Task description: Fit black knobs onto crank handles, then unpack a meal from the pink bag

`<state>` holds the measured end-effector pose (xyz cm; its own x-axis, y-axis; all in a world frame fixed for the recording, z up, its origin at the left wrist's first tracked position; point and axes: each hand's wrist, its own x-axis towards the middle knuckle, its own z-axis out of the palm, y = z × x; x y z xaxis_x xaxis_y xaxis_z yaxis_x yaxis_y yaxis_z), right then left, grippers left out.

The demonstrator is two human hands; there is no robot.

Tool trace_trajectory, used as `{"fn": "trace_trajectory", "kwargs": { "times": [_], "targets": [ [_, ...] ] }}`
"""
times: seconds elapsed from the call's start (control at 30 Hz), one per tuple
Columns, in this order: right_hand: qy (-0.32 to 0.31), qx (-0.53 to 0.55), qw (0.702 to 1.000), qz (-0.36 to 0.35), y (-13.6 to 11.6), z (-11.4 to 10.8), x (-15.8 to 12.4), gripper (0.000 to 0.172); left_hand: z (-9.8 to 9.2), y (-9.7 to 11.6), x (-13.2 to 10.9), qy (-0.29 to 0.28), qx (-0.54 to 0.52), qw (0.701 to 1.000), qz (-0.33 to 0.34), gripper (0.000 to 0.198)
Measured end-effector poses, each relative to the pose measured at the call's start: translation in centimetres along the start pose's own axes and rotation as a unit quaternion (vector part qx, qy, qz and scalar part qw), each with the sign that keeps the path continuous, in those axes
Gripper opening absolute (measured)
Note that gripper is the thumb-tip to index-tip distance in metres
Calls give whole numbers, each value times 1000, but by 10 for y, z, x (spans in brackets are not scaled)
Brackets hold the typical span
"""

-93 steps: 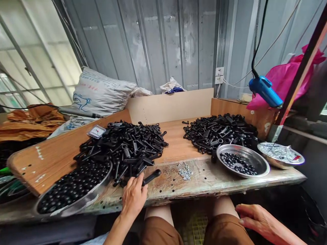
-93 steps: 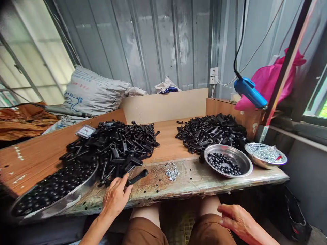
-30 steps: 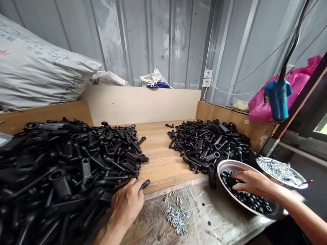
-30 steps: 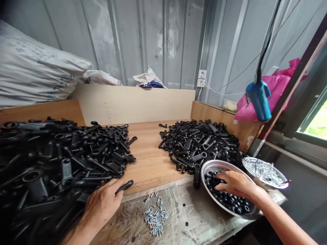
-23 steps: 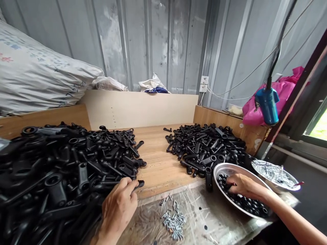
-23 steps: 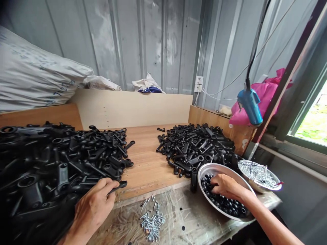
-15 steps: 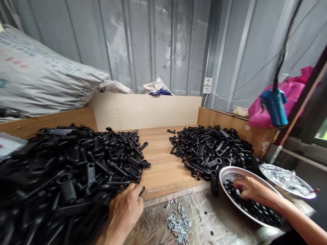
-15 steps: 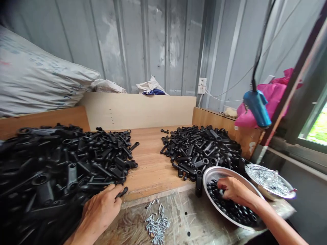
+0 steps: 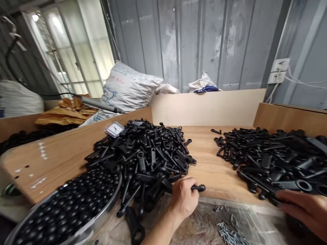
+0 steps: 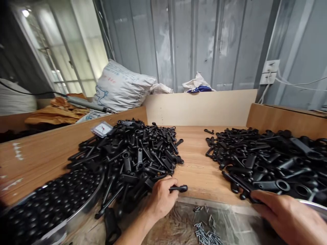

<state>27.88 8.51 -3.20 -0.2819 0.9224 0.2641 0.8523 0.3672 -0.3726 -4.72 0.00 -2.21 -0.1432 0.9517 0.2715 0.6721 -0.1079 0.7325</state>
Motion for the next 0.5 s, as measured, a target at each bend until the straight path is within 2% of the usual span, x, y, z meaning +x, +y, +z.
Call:
{"fn": "trace_trajectory", "kwargs": {
  "times": [0.07, 0.1, 0.13, 0.2, 0.27, 0.33, 0.37, 0.43, 0.5],
  "targets": [
    [-151, 43, 987, -25, -64, 8, 6, 38, 0, 1, 1, -14, -74, 997, -6, 14],
    [-204, 36, 977, -48, -94, 12, 9, 43, 0, 2, 1, -16, -109, 994, -10, 11],
    [-247, 22, 967, -58, -119, 18, 12, 50, 0, 2, 1, -16, -139, 990, -16, 9],
    [-280, -1, 957, -81, -152, 31, 17, 49, 1, 3, 2, -13, -187, 982, -29, 11],
    [-285, 29, 952, -102, -161, 45, 23, 37, 3, 4, 1, -22, -221, 974, -35, 14],
    [-292, 127, 941, -114, -156, 56, 27, 22, 5, 4, -1, -31, -244, 968, -37, 15],
    [-307, 189, 927, -104, -151, 58, 28, 21, 5, 4, -2, -36, -273, 960, -47, 18],
    [-352, 293, 888, -50, -146, 57, 28, 33, 6, 3, -4, -46, -365, 927, -78, 38],
    [-390, 371, 843, 2, -148, 52, 25, 44, 5, 3, -7, -56, -435, 893, -102, 70]
  ]
}}
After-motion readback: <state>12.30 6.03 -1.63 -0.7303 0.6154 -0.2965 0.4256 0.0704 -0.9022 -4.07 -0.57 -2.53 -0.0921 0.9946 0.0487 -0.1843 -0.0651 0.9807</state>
